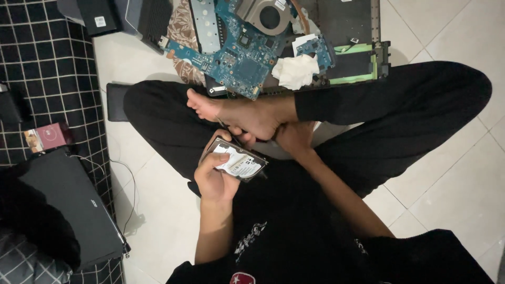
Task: Unscrewing and removing a hard drive from a laptop motherboard using a precision screwdriver.
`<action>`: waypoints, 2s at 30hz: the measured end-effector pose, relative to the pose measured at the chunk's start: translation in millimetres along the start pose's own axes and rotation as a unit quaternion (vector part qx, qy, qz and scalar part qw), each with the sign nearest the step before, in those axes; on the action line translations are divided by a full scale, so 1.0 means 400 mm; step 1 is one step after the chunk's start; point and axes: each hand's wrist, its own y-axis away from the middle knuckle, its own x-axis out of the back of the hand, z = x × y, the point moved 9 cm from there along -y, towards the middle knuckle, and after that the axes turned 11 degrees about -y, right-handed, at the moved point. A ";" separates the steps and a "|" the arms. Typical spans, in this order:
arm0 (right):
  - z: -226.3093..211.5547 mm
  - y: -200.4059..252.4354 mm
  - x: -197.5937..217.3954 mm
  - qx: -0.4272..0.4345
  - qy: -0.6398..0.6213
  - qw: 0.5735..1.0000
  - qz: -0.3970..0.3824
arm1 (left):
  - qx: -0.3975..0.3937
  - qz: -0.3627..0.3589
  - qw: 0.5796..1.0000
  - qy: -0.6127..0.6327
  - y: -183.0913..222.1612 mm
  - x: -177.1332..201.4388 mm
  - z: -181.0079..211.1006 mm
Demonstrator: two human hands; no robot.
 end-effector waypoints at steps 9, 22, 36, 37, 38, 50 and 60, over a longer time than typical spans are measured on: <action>0.010 0.056 -0.090 0.070 0.035 0.973 -0.218 | -0.002 -0.005 1.000 -0.008 0.014 -0.014 0.009; 0.178 0.121 0.015 -0.254 -0.315 0.914 -0.033 | -0.013 -0.004 0.999 -0.031 0.039 -0.006 0.030; 0.273 0.174 -0.043 -0.374 -0.590 0.712 0.072 | -0.029 -0.008 0.999 -0.019 0.044 -0.019 0.035; 0.282 0.182 -0.057 -0.373 -0.598 0.706 0.062 | -0.030 -0.006 0.999 -0.020 0.045 -0.017 0.040; 0.295 0.197 -0.068 -0.375 -0.605 0.700 0.055 | -0.029 -0.004 0.999 -0.022 0.047 -0.016 0.041; 0.393 0.425 -0.144 -0.380 -0.679 0.627 -0.032 | -0.042 -0.021 0.999 -0.015 0.038 -0.020 0.057; 0.203 0.450 0.095 -0.275 -0.588 0.742 -0.165 | -0.040 -0.070 0.997 -0.011 -0.074 -0.063 0.075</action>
